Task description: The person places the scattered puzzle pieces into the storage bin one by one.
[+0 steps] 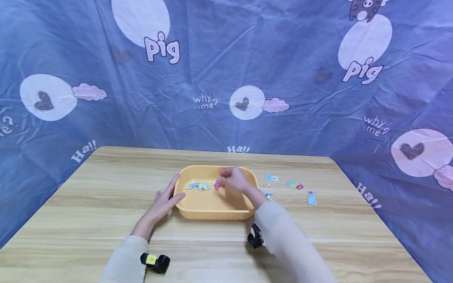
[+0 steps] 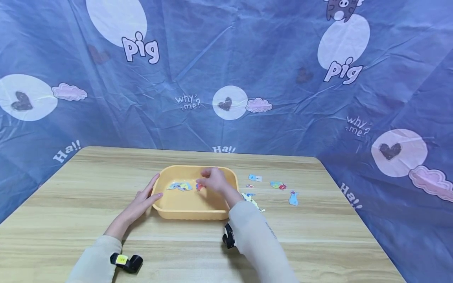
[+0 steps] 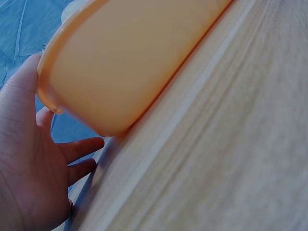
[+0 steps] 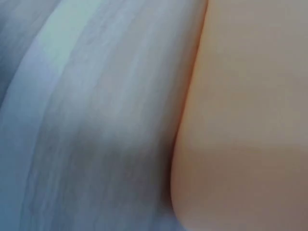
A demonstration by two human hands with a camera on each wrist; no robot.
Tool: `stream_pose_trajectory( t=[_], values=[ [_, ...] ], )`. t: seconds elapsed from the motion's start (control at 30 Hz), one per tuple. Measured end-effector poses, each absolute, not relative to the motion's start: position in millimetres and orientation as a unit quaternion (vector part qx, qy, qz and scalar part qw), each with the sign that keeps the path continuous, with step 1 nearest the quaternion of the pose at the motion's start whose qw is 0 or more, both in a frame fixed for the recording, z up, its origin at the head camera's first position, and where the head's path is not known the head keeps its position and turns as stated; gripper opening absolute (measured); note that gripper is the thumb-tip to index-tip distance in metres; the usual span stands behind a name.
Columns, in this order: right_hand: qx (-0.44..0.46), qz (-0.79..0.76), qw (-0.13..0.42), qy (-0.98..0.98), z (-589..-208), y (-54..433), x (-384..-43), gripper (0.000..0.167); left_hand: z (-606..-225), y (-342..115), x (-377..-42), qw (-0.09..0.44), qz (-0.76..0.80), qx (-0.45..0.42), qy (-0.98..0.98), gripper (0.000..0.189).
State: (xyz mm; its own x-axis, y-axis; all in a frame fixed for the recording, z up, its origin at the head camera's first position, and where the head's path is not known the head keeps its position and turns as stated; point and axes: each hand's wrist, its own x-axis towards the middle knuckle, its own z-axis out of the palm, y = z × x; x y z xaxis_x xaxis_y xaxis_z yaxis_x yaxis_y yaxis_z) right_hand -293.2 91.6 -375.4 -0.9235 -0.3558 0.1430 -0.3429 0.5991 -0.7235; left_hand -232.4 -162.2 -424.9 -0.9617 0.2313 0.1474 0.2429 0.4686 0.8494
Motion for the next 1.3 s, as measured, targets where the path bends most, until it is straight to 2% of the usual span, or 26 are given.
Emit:
stream_pose_trajectory(
  t=[0.3,0.67,1.3],
  values=[
    [-0.232,-0.418,0.011,0.878,-359,105,-282,0.035,-425,-162,-232,0.006,-0.497,-0.140,-0.856,0.070],
    [-0.231,-0.459,-0.004,0.858,-345,139,-276,0.035,-425,-162,-233,0.003,-0.499,-0.138,-0.856,0.069],
    [-0.168,-0.486,-0.051,0.856,-336,192,-258,0.033,-425,-162,-233,0.002,-0.501,-0.136,-0.855,0.069]
  ],
)
